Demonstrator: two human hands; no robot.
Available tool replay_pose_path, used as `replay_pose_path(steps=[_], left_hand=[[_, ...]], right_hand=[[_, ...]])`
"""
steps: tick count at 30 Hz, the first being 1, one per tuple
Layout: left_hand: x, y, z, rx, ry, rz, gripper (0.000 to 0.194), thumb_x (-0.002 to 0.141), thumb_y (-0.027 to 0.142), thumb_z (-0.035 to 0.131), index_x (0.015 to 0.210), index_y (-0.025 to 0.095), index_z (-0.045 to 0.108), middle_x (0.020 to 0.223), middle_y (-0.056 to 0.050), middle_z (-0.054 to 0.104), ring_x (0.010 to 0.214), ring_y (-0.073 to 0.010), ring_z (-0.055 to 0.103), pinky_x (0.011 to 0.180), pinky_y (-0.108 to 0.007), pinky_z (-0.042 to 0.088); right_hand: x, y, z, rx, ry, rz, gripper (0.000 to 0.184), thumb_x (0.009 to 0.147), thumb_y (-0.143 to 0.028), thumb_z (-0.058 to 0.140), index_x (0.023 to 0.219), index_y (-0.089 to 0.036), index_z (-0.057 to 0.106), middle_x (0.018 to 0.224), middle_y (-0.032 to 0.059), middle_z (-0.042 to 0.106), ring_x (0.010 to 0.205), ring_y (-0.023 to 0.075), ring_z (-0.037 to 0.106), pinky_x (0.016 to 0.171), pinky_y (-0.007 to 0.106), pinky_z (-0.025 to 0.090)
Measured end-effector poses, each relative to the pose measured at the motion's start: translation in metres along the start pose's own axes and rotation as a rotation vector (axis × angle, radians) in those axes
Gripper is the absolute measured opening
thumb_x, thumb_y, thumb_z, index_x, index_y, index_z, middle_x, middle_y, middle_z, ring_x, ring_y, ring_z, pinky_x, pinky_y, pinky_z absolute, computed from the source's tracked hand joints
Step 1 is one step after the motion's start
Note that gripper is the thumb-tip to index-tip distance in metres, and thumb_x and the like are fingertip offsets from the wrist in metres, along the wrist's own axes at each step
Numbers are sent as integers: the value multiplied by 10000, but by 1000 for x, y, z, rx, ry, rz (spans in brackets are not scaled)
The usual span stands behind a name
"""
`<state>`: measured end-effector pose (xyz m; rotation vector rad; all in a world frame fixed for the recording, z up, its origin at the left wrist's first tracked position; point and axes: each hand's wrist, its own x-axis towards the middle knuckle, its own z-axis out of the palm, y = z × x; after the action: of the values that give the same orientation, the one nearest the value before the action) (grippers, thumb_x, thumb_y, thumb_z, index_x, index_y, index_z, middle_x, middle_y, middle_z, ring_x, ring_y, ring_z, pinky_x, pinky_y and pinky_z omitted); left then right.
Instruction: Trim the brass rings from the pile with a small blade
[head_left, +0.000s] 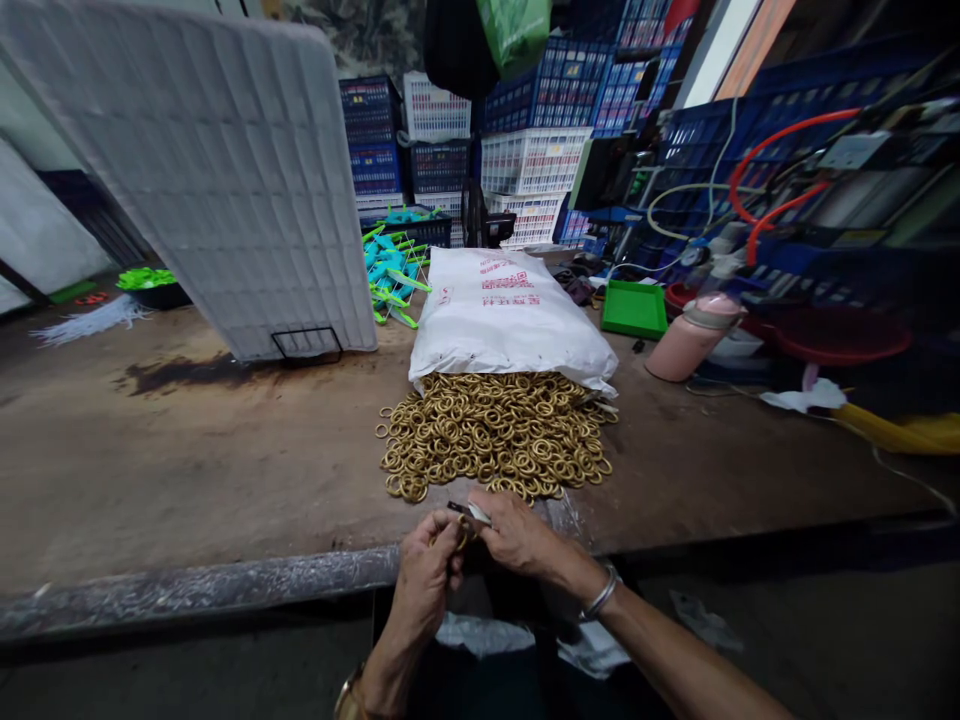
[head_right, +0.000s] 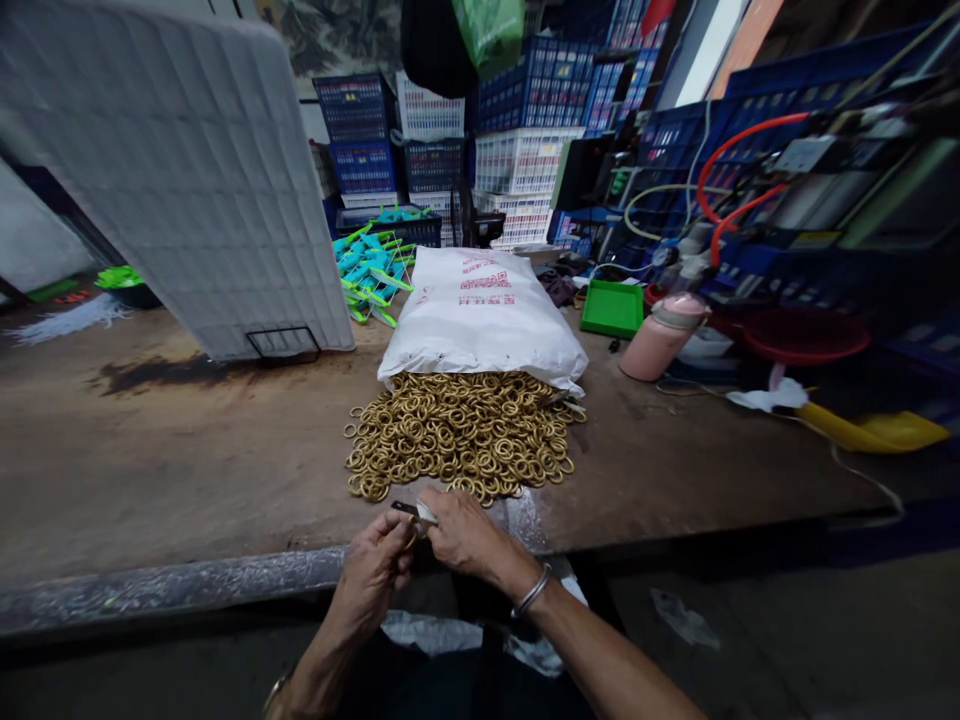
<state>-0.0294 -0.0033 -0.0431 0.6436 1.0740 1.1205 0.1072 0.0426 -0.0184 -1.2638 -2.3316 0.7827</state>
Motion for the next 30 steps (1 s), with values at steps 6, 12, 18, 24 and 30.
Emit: replay_pose_path(steps=[6,12,18,24,30], left_hand=[[-1,0,4,0,68,36,322,661,449,646,745,167,515,497,84,409,368,-26,325,332,-125,230],[-1,-3,5,88,151,89,303,688,435,621,784,165,523,496,72,448,368,-31,333,334,-124,250],[1,-4,3,160,141,139,295,706,439,597,777,158,539,473,70,445,362,-40,339,332,-133,266],[0,-4,0,163,103,100,322,712,472,578,814,168,546,445,74,448,336,-43,333,326,-137,263],[1,-4,-1,113,64,94,333,705,489,580,813,179,530,467,80,436,335,-39,324,322,-137,260]], right_hand=[[1,-2,11,356,95,183,207,794,-268,407,602,-189,406,547,-42,407,519,91,355,500,216,270],[1,-4,23,734,76,408,299,821,-378,380,589,-191,411,444,-71,368,392,62,313,397,188,254],[0,-7,26,813,-1,475,338,827,-423,356,585,-192,400,410,-86,342,317,45,244,329,180,186],[2,-6,18,710,27,375,309,810,-367,396,568,-177,424,443,-67,384,387,50,303,393,177,233],[8,-10,9,576,31,296,220,764,-260,415,558,-181,412,472,-63,383,456,70,338,449,193,263]])
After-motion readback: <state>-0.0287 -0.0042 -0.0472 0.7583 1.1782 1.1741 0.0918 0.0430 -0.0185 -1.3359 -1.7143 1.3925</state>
